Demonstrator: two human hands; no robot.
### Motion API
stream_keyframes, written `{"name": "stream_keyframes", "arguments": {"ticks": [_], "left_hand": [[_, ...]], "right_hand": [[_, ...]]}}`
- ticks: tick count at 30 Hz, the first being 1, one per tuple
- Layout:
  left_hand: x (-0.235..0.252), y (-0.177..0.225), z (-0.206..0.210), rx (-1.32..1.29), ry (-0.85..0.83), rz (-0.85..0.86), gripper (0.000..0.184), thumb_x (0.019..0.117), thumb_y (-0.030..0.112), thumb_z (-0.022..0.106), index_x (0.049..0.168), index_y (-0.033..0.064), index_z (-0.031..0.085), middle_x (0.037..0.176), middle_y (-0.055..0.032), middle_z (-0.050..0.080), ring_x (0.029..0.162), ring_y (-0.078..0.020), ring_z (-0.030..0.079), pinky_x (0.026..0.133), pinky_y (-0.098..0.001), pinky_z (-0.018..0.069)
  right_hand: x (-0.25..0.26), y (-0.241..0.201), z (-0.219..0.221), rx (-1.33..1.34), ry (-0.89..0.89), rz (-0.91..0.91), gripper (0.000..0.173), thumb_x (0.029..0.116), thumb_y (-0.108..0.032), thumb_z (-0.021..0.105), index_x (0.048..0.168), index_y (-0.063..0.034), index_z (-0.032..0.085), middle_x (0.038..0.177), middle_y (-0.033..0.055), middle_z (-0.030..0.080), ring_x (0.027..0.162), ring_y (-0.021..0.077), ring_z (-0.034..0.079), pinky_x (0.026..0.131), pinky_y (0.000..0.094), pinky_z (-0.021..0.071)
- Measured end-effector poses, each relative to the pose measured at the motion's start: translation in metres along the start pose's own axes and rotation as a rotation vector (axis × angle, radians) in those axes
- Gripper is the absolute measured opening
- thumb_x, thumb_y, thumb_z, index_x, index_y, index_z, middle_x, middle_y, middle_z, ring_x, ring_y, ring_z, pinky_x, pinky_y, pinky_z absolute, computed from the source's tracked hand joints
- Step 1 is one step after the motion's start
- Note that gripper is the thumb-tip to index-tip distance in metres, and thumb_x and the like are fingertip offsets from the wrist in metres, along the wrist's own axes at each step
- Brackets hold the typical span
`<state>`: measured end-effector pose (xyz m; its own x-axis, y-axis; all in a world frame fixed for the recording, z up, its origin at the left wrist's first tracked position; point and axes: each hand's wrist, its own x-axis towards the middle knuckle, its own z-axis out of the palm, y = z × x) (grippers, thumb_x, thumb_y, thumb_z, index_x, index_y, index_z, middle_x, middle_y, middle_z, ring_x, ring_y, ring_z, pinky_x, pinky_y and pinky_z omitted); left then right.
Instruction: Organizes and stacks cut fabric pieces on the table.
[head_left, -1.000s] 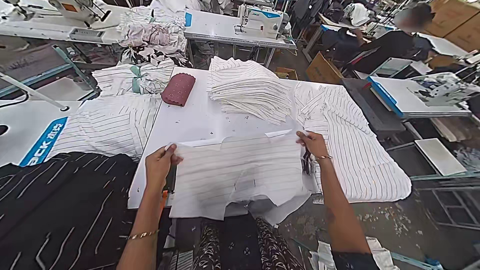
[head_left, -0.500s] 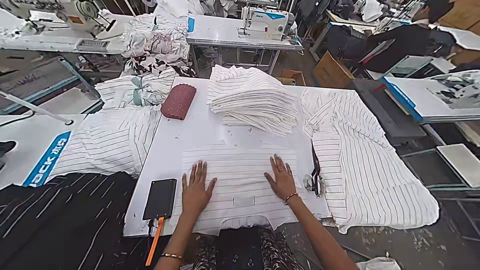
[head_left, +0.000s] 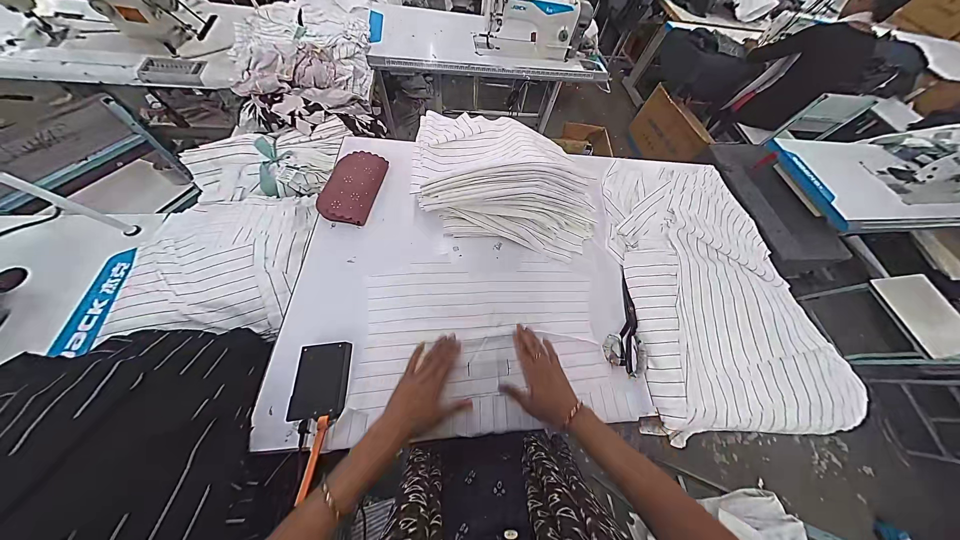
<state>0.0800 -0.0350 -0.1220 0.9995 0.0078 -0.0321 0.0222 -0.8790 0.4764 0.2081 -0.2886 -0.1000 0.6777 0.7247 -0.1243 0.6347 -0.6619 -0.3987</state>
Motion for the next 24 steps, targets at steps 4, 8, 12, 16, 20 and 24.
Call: {"name": "stream_keyframes", "arguments": {"ticks": [4,8,12,16,20,24], "left_hand": [[-0.076,0.012,0.037,0.205,0.182,-0.006,0.118,0.0442,0.010,0.093,0.151,-0.0022,0.046,0.156,-0.0209,0.045,0.143,-0.0395,0.046,0.110,-0.0654,0.0365],[-0.101,-0.003,0.042,0.242,0.393,-0.027,0.068,0.0742,0.004,0.065,0.140,0.0203,0.064,0.143,-0.0081,0.062,0.131,-0.0310,0.059,0.099,-0.0540,0.0460],[-0.087,-0.002,-0.001,0.043,0.268,-0.023,0.055,0.0698,0.003,0.071,0.122,0.0196,0.076,0.130,-0.0099,0.070,0.117,-0.0384,0.067,0.085,-0.0669,0.0481],[0.022,0.005,-0.080,-0.072,-0.227,-0.440,0.033,0.0968,0.001,0.058,0.127,0.0062,0.071,0.124,-0.0247,0.069,0.118,-0.0470,0.063,0.102,-0.0685,0.0406],[0.125,-0.034,-0.101,-0.202,-0.341,-0.590,0.038,0.0995,0.030,0.067,0.124,0.0014,0.067,0.123,-0.0263,0.066,0.119,-0.0447,0.061,0.100,-0.0657,0.0447],[0.152,-0.056,-0.103,-0.264,-0.268,-0.647,0.041,0.0980,0.032,0.070,0.125,0.0015,0.067,0.123,-0.0250,0.067,0.119,-0.0427,0.062,0.102,-0.0645,0.0433]], "right_hand": [[-0.082,0.010,0.032,-0.065,0.179,-0.062,0.086,0.0690,-0.034,0.085,0.146,-0.0071,0.057,0.149,0.0123,0.057,0.133,0.0346,0.057,0.101,0.0595,0.0481],[-0.100,0.028,0.016,0.098,0.260,-0.053,0.061,0.0609,-0.002,0.078,0.121,-0.0158,0.077,0.121,0.0129,0.071,0.098,0.0388,0.069,0.077,0.0561,0.0557],[-0.059,0.020,-0.054,0.315,-0.032,0.109,0.023,0.0946,-0.004,0.062,0.109,-0.0063,0.079,0.113,0.0152,0.075,0.109,0.0348,0.071,0.096,0.0559,0.0541],[0.039,0.020,-0.114,0.106,-0.211,0.250,0.032,0.1058,-0.022,0.052,0.124,-0.0025,0.071,0.123,0.0203,0.070,0.118,0.0371,0.066,0.102,0.0568,0.0476],[0.108,0.048,-0.100,0.026,-0.284,0.348,0.044,0.1087,-0.038,0.047,0.130,-0.0025,0.063,0.122,0.0228,0.068,0.119,0.0377,0.064,0.100,0.0569,0.0471],[0.120,0.071,-0.063,0.037,-0.012,0.298,0.045,0.1068,-0.037,0.050,0.122,0.0028,0.064,0.105,0.0245,0.072,0.102,0.0408,0.069,0.092,0.0554,0.0481]]}}
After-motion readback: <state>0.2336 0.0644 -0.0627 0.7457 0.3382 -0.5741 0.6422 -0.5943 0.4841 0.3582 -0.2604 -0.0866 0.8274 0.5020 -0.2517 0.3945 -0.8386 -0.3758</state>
